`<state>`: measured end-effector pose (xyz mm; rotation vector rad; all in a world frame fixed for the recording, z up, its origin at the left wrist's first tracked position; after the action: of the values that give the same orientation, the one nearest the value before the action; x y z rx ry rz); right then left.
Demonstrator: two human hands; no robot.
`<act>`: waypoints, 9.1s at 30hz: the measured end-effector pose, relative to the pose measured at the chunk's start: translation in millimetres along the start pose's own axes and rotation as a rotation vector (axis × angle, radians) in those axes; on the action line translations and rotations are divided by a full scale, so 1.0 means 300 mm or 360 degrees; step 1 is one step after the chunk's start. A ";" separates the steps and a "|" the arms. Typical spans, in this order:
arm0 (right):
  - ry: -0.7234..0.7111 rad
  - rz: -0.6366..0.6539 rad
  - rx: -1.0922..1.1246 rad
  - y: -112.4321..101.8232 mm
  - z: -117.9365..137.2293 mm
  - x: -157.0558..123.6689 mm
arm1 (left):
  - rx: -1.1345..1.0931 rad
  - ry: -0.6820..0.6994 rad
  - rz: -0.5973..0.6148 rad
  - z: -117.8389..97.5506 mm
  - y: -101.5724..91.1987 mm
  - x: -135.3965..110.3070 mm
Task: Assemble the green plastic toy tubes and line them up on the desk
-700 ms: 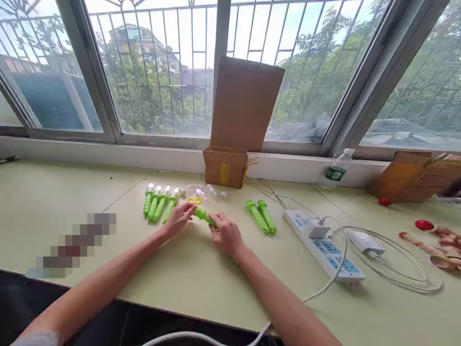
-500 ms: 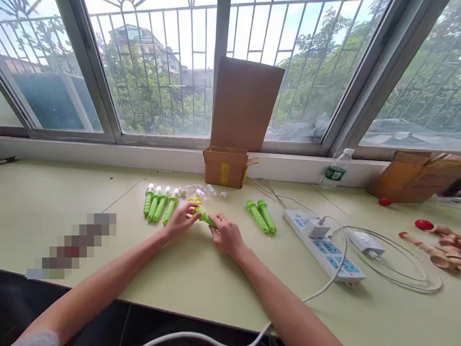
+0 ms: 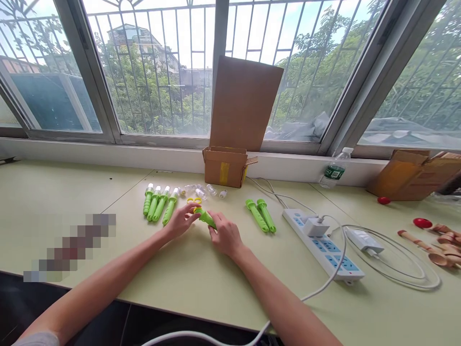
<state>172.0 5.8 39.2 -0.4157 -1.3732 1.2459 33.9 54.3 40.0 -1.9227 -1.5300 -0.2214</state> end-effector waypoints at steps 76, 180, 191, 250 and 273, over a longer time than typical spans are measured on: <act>-0.0095 0.0139 -0.0079 0.006 0.029 -0.009 | -0.0412 -0.0176 0.0192 -0.038 0.031 -0.017; 0.0856 0.0289 0.2282 0.062 0.023 -0.035 | -0.0347 -0.0051 0.0043 -0.072 0.024 0.004; 0.0854 0.0333 0.2313 0.053 0.029 -0.037 | -0.0483 -0.0057 0.0021 -0.071 0.035 0.002; 0.0824 0.0311 0.2195 0.085 0.004 -0.038 | -0.0051 0.0336 -0.0345 -0.144 -0.034 -0.026; 0.0906 0.0333 0.2280 0.089 0.001 -0.039 | -0.0044 0.0311 -0.0233 -0.160 -0.023 -0.014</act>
<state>163.7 5.8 11.2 0.1300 0.2106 1.7615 38.9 23.7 77.3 -1.7545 -1.5427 -0.4820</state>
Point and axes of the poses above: each hand's wrist, its own x-axis towards the middle knuckle, its own y-axis out of the palm, z = x × y, the point moved 8 cm from there along x, towards the middle knuckle, and after that the axes turned 4 degrees about -z, right-handed, at the moved point
